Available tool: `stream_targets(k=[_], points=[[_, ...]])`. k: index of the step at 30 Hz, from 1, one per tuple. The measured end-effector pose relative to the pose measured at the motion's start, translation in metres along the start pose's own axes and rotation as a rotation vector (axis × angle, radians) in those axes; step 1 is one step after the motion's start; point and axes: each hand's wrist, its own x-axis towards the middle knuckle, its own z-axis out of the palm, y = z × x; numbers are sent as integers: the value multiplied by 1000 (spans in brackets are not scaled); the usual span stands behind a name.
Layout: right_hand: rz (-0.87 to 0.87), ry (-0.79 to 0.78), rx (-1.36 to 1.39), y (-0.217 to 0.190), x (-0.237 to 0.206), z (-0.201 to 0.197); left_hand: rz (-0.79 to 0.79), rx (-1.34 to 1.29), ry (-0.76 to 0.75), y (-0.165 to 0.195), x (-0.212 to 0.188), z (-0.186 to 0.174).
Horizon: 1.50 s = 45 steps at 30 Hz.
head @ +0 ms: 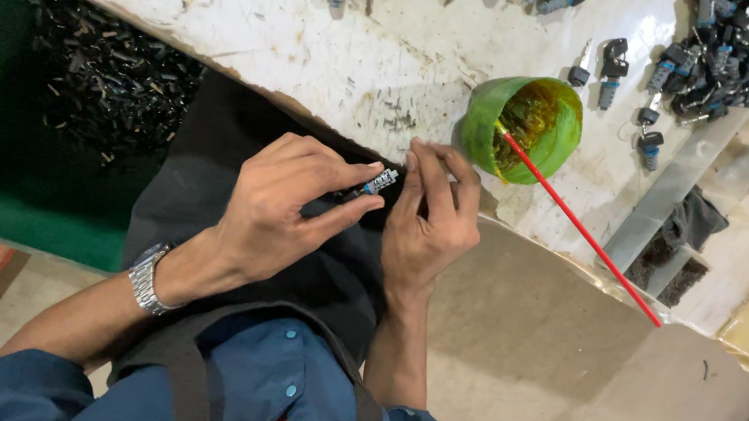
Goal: The person picks up small metal fittings one at a time from the workbench, holds each in one hand, and uses a long-handled brush to apply a yellow-green liquid from a cup onto the fitting. They turn the fitting while brushing, then set the treated fitting back on the bench and reach for the next one.
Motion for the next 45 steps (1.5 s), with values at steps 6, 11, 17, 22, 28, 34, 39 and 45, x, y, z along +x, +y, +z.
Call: stream_targets(k=[6, 11, 17, 22, 28, 34, 39, 45], points=[[43, 43, 199, 1, -4, -10, -17, 6, 21, -1, -3, -6], [237, -81, 632, -4, -24, -25, -11, -39, -7, 3, -2, 1], [153, 21, 521, -2, -28, -20, 62, -10, -19, 7, 0, 1], [-12, 64, 279, -6, -24, -22, 134, 76, -28, 9, 0, 0], [-17, 49, 300, -13, -22, -26, 161, 89, -20, 10, 0, 1], [-11, 46, 302, -8, -29, -29, 157, 62, -41, 11, 2, 2], [246, 72, 468, 4, -29, -31, 167, 16, -48, 12, 3, 0], [343, 315, 828, 34, 3, -56, 76, -66, -74, 8, 0, -2]])
